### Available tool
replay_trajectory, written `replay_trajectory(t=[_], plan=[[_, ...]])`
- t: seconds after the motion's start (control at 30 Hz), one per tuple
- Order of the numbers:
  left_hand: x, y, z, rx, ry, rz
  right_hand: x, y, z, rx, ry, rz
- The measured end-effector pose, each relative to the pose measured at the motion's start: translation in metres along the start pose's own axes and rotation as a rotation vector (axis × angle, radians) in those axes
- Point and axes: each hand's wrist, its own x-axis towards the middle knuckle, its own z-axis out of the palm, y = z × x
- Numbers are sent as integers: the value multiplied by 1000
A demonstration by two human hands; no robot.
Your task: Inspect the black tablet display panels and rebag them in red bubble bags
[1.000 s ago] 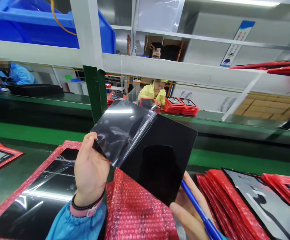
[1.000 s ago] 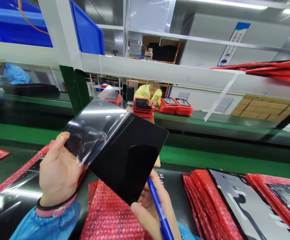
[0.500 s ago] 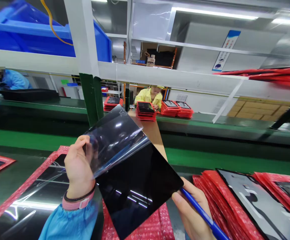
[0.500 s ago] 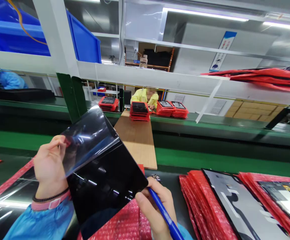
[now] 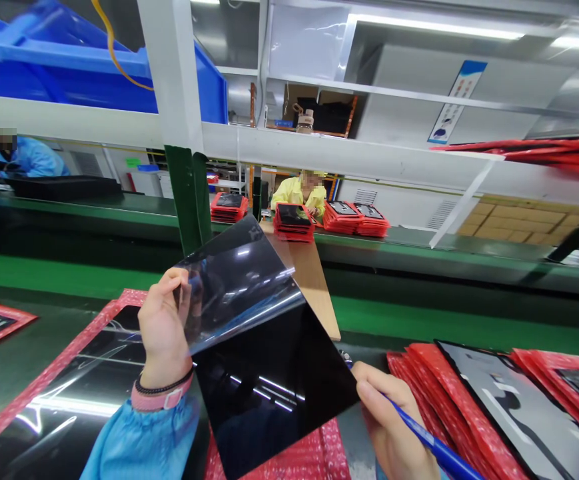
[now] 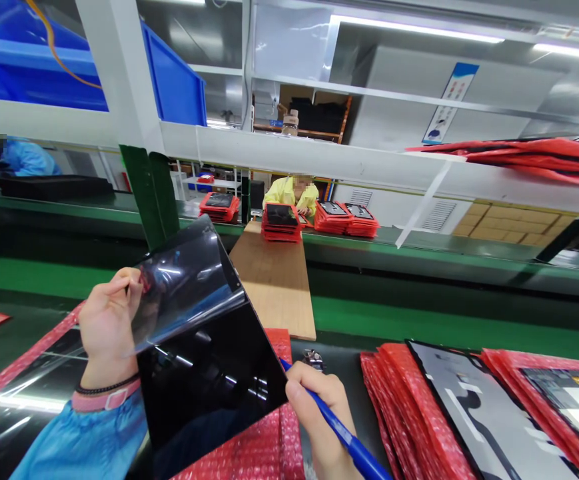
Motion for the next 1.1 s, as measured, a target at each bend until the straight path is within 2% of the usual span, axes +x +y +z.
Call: replay_trajectory(t=[0.13,0.27,0.4,0.43,0.57,0.83,0.9,0.97,1.1], plan=[[-14,7,5,-54,-130,-112,1,7,3,-34,126,69],[-31,7,8,-62,-344,-213,4,6,10,62,69,131],[-39,5,6,-74,-473,-219,4,-3,16,52,175,145],[-40,5,5,-77,-482,-217,3,-6,18,35,166,131],[-42,6,3,-93,-505,-232,2,-18,20,15,-82,35],[-43,7,6,-88,-479,-115,10,-14,15,75,-299,28],[-43,7,6,-80,-460,-87,10,-11,14,81,-290,-9],[-43,6,5,-79,-455,-91,8,-5,12,28,-217,-104],[-41,2,3,-96,-469,-25,5,12,8,-179,-39,-460]])
